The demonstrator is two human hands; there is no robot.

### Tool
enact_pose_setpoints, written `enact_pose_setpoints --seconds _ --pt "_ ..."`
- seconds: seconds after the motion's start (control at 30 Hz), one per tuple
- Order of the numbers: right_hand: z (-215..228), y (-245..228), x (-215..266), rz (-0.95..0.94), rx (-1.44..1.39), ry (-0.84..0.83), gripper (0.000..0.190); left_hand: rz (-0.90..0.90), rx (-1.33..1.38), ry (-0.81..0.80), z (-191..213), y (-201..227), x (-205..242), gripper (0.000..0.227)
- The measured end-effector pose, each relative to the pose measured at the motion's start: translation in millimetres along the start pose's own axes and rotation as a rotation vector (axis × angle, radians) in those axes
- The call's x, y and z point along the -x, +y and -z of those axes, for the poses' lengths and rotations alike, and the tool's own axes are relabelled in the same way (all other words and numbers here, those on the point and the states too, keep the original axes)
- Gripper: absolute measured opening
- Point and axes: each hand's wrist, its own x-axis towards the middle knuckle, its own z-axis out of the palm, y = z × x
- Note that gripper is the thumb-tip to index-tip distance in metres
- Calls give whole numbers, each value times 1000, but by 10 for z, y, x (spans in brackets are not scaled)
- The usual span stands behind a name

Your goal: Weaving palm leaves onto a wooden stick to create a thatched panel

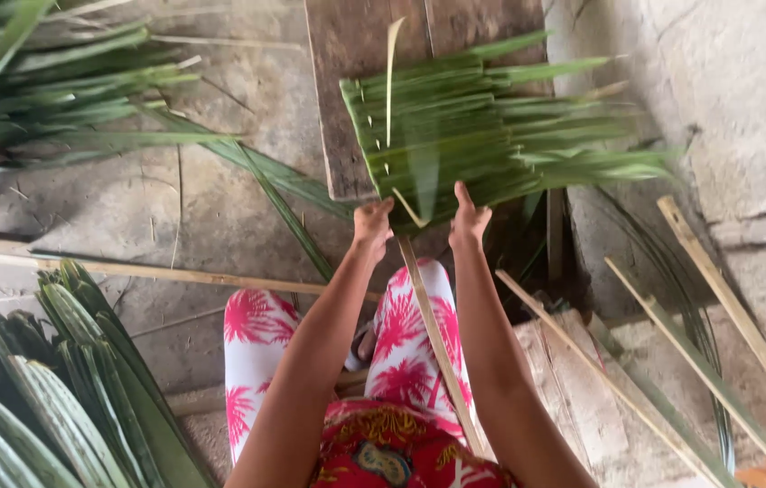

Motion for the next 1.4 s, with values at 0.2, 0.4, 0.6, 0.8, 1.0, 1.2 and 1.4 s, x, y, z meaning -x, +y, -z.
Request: enact_pose_setpoints --seconds 0.2,0.4,0.6,0.8,1.0,1.2,1.4 --pt "60 -8 -32 -59 97 -13 111 90 230 -108 26 246 338 31" --pt "158 406 -355 -97 -118 13 90 208 369 -236 138 169 399 45" --pt "165 409 -111 -108 -221 53 61 174 321 -215 59 130 414 44" --pt "122 500 -63 -87 -405 172 48 112 219 -226 118 -332 -23 57" --pt "4 174 103 -48 -144 172 76 70 154 -160 84 -350 15 46" --pt "43 116 85 -111 -85 81 95 7 130 -106 48 -506 -279 35" --pt "65 -50 239 -129 -27 7 89 -55 69 104 -86 -132 166 30"
